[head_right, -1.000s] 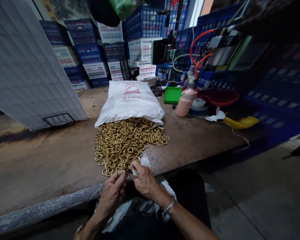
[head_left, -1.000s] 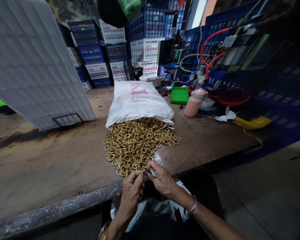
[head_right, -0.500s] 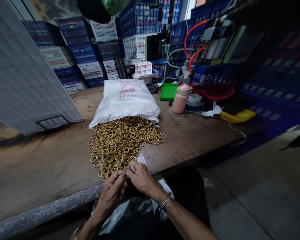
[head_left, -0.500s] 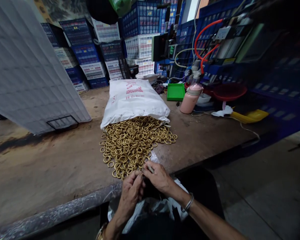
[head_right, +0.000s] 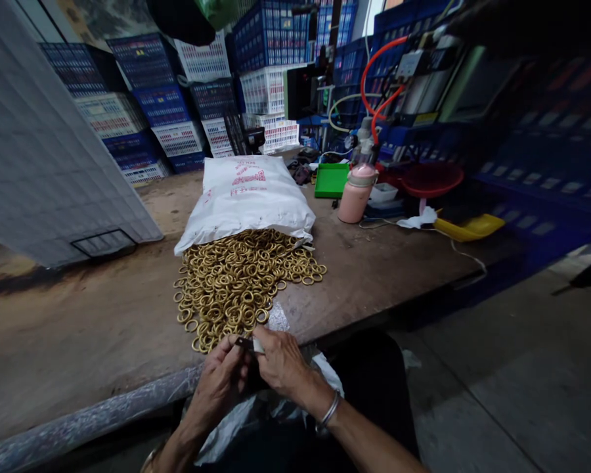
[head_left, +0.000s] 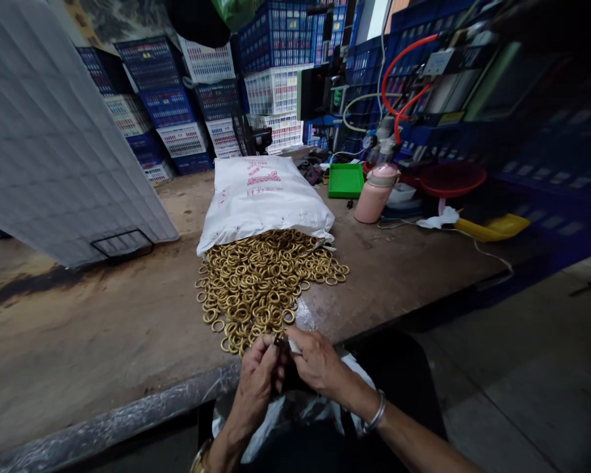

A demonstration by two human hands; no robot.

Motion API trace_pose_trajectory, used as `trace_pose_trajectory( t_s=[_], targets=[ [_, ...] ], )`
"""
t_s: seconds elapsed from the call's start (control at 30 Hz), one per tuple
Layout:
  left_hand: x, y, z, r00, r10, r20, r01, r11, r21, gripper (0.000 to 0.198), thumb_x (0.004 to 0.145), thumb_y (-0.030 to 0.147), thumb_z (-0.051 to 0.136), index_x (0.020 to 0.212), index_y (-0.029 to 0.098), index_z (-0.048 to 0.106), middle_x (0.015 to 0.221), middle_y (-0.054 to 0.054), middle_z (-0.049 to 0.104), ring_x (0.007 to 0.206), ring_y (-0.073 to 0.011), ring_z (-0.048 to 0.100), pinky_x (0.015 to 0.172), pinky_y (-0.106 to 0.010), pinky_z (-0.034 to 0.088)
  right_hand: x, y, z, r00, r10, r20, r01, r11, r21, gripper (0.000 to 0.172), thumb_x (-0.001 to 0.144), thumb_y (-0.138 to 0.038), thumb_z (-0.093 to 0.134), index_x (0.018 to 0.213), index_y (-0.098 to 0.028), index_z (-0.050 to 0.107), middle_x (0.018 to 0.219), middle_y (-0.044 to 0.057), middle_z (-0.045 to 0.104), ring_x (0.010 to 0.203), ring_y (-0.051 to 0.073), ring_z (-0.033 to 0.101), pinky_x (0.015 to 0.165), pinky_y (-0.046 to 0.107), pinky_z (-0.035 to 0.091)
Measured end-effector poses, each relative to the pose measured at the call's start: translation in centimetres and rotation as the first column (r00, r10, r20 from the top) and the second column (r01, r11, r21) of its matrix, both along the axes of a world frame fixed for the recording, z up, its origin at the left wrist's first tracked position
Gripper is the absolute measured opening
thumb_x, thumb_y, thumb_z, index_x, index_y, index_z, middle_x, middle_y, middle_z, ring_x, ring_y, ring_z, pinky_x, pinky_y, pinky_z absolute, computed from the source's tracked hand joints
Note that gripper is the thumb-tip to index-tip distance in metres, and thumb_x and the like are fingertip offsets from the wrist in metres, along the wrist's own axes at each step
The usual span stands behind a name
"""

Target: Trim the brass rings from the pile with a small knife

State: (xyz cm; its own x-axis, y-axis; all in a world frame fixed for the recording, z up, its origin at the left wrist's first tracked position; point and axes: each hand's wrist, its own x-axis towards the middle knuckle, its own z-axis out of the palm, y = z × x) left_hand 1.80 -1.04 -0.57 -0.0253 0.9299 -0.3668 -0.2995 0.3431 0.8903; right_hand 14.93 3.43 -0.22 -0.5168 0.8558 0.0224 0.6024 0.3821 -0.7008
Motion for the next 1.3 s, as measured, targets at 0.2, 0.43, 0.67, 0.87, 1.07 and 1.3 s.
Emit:
trace_pose_trajectory(
  t_s=[0.2,0.43,0.67,0.87,1.07,1.3],
  targets=[
    [0.1,0.1,0.2,0.998,0.024,-0.059,-0.023,1.0,0.008,0.033,0.069,0.05,0.059,0.074,0.018,0.049,0.057,0.005,0.051,0.041,-0.0049,0.041,0.038,-0.015,0.031,-0.2,-0.3,0.5,0.99,-0.001,0.141,-0.006,0.999,0.047,0.026,0.067,-0.006,0.039,0.086,-0.019,0.049,0.073,0.002,0.061,0.066,0.015,0.053,0.058,0.023,0.028],
    [0.4,0.0,-0.5,0.991,0.048,-0.121,-0.047,0.999,0.006,0.035,0.07,0.051,0.057,0.073,0.018,0.048,0.057,0.004,0.051,0.04,-0.005,0.041,0.035,-0.015,0.029,-0.6,-0.3,0.6,0.978,-0.037,0.204,0.029,0.999,0.039,0.021,0.072,-0.008,0.038,0.086,-0.018,0.05,0.074,0.003,0.061,0.067,0.016,0.054,0.058,0.024,0.028],
    [0.6,-1.3,1.5,0.999,-0.007,-0.051,0.013,0.995,0.102,0.029,0.072,0.044,0.06,0.068,0.017,0.051,0.06,0.001,0.055,0.046,-0.0075,0.047,0.041,-0.018,0.038,0.1,0.8,0.3,0.966,-0.072,0.248,0.061,0.997,0.052,0.024,0.069,-0.008,0.037,0.09,-0.017,0.047,0.07,0.003,0.059,0.062,0.015,0.051,0.055,0.023,0.027],
    [-0.2,-1.2,1.0,0.983,0.019,0.184,-0.035,0.996,0.083,0.024,0.076,0.038,0.058,0.077,0.014,0.058,0.069,-0.003,0.06,0.054,-0.0102,0.051,0.044,-0.019,0.042,-1.5,1.8,-0.1,0.989,-0.137,0.06,0.127,0.981,0.145,0.023,0.067,-0.007,0.038,0.084,-0.019,0.048,0.073,0.001,0.059,0.065,0.014,0.052,0.058,0.022,0.029],
    [-1.7,-0.9,1.0,0.942,0.138,0.307,-0.168,0.983,0.074,0.016,0.075,0.028,0.062,0.08,0.013,0.06,0.083,-0.006,0.062,0.064,-0.0122,0.055,0.046,-0.02,0.044,-3.9,2.7,0.3,0.978,-0.18,0.104,0.159,0.97,0.185,0.018,0.076,-0.016,0.045,0.093,-0.02,0.05,0.079,0.002,0.063,0.069,0.015,0.056,0.058,0.023,0.029],
    [-2.3,-1.1,1.1,0.932,0.157,0.328,-0.197,0.976,0.093,0.015,0.074,0.026,0.063,0.082,0.013,0.061,0.087,-0.007,0.062,0.068,-0.0127,0.055,0.049,-0.02,0.045,-4.0,3.1,-0.1,0.977,-0.166,0.136,0.139,0.972,0.188,0.023,0.073,-0.012,0.044,0.093,-0.02,0.05,0.08,0.002,0.063,0.071,0.014,0.056,0.059,0.022,0.028]
  ],
)
